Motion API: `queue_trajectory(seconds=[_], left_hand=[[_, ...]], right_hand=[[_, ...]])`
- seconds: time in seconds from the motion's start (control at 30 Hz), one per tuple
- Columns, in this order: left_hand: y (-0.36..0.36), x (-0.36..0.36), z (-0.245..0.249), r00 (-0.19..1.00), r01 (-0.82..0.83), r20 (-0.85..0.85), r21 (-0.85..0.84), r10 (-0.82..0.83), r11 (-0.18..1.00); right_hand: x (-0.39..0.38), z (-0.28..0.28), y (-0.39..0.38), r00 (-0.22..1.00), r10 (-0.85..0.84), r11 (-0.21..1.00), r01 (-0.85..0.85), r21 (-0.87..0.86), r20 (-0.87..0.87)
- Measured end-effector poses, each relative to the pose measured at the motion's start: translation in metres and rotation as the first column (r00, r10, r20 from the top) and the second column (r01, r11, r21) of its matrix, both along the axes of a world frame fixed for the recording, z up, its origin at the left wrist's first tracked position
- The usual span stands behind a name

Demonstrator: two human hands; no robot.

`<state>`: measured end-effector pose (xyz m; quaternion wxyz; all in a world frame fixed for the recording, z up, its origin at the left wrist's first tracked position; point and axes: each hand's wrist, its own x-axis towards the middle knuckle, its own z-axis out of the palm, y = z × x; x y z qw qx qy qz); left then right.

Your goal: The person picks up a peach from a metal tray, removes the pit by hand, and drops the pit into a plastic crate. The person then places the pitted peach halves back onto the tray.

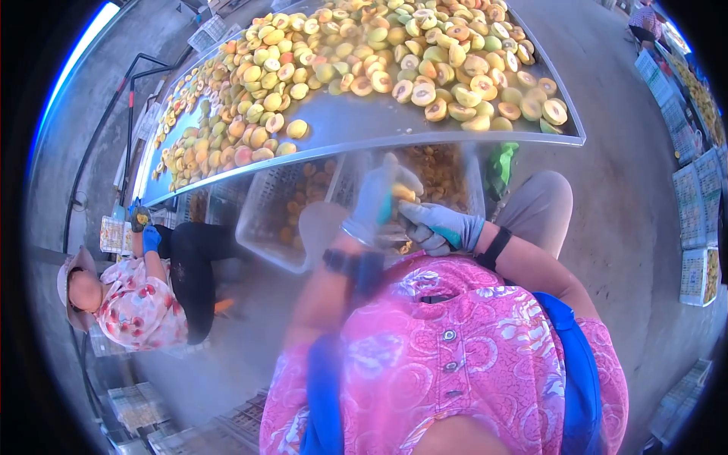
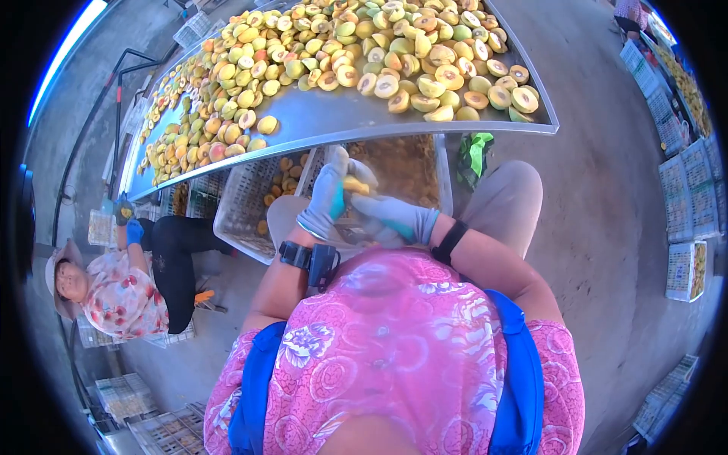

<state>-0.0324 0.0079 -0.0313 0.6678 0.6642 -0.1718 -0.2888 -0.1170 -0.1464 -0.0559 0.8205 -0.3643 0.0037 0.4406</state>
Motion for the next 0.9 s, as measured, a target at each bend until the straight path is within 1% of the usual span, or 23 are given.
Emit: queue_trajectory(seconds=[0.03, 0.07, 0.13, 0.17, 0.2, 0.23, 0.27, 0.3, 0.33, 0.37, 0.4, 0.43, 0.47, 0.5, 0.57, 0.6, 0.67, 0.7, 0.73, 0.77, 0.8, 0.87, 0.9], left_hand=[[0.001, 0.001, 0.001, 0.997, 0.033, 0.067, 0.085, -0.038, 0.996], [0.003, 0.000, 0.002, 0.997, 0.031, 0.070, 0.081, -0.036, 0.996], [0.006, -0.006, 0.004, 0.864, 0.153, 0.447, 0.207, -0.232, 0.966], [0.007, -0.003, 0.000, 0.861, 0.151, 0.455, 0.202, -0.229, 0.968], [0.009, 0.001, -0.007, 0.890, 0.189, 0.397, 0.122, -0.222, 0.974], [0.012, 0.003, -0.015, 0.917, 0.219, 0.333, 0.040, -0.220, 0.975], [0.013, -0.001, -0.012, 0.916, 0.219, 0.337, 0.037, -0.218, 0.975], [0.014, -0.004, -0.008, 0.987, 0.160, 0.035, -0.171, -0.156, 0.972], [0.015, -0.008, -0.004, 0.949, 0.037, -0.282, -0.342, -0.141, 0.939], [0.014, -0.010, 0.001, 0.950, 0.040, -0.278, -0.342, -0.142, 0.939], [0.013, -0.011, 0.006, 0.953, -0.115, -0.303, -0.313, 0.015, 0.943], [0.013, -0.008, 0.010, 0.931, -0.269, -0.323, -0.283, 0.173, 0.921], [0.016, -0.003, 0.010, 0.894, -0.377, -0.378, -0.340, 0.242, 0.861], [0.026, 0.004, 0.007, 0.846, -0.481, -0.438, -0.384, 0.303, 0.788], [0.070, 0.048, -0.020, 0.872, -0.488, -0.072, -0.223, 0.485, 0.844], [0.081, 0.059, -0.020, 0.804, -0.567, 0.149, -0.099, 0.576, 0.818], [0.082, 0.068, 0.004, 0.709, -0.644, 0.449, 0.098, 0.544, 0.758], [0.077, 0.077, 0.005, 0.704, -0.647, 0.459, 0.101, 0.541, 0.756], [0.068, 0.091, 0.005, 0.592, -0.642, 0.740, 0.192, 0.321, 0.742], [0.057, 0.106, 0.007, 0.417, -0.659, 0.908, 0.274, 0.037, 0.701], [0.040, 0.118, 0.009, 0.410, -0.661, 0.911, 0.275, 0.030, 0.698], [-0.004, 0.143, 0.009, 0.317, -0.567, 0.935, 0.319, -0.156, 0.759], [-0.026, 0.154, 0.011, 0.312, -0.564, 0.936, 0.318, -0.160, 0.762]], right_hand=[[-0.005, 0.002, 0.007, 0.997, -0.073, 0.997, 0.072, -0.030, -0.012], [-0.010, 0.009, 0.014, 0.989, -0.147, 0.988, 0.145, -0.059, -0.022], [-0.016, 0.021, 0.021, 0.987, -0.160, 0.982, 0.158, -0.105, -0.015], [-0.015, 0.027, 0.021, 0.985, -0.173, 0.974, 0.170, -0.150, -0.004], [-0.013, 0.022, 0.018, 0.985, -0.174, 0.973, 0.172, -0.154, 0.003], [-0.011, 0.011, 0.014, 0.992, -0.109, 0.994, 0.108, -0.019, -0.060], [-0.009, 0.011, 0.014, 0.993, -0.036, 0.992, 0.050, 0.120, -0.114], [-0.006, 0.013, 0.012, 0.994, -0.036, 0.992, 0.049, 0.119, -0.106], [-0.005, 0.015, 0.011, 0.984, -0.010, 0.991, 0.034, 0.128, -0.180], [-0.003, 0.019, 0.010, 0.968, 0.017, 0.991, 0.018, 0.135, -0.251], [-0.001, 0.018, 0.007, 0.969, 0.018, 0.991, 0.016, 0.134, -0.247], [0.003, 0.014, 0.004, 0.981, 0.112, 0.953, -0.062, 0.298, -0.156], [0.006, 0.010, 0.002, 0.979, 0.197, 0.882, -0.154, 0.446, -0.051], [0.007, 0.004, 0.000, 0.977, 0.205, 0.880, -0.162, 0.447, -0.049], [0.011, -0.009, -0.008, 0.993, 0.070, 0.948, -0.036, 0.317, -0.096], [0.013, -0.018, -0.011, 0.994, 0.071, 0.946, -0.039, 0.322, -0.088], [0.020, -0.036, -0.014, 0.979, -0.099, 0.922, 0.158, 0.354, -0.178], [0.023, -0.044, -0.015, 0.959, -0.162, 0.935, 0.225, 0.273, -0.234], [0.026, -0.052, -0.014, 0.961, -0.159, 0.933, 0.221, 0.284, -0.227], [0.030, -0.049, -0.011, 0.940, -0.247, 0.954, 0.279, 0.113, -0.237], [0.033, -0.039, -0.008, 0.913, -0.336, 0.942, 0.331, -0.061, -0.233], [0.034, -0.016, -0.010, 0.931, -0.292, 0.952, 0.305, 0.026, -0.221], [0.033, -0.008, -0.009, 0.913, -0.330, 0.935, 0.351, 0.045, -0.240]])
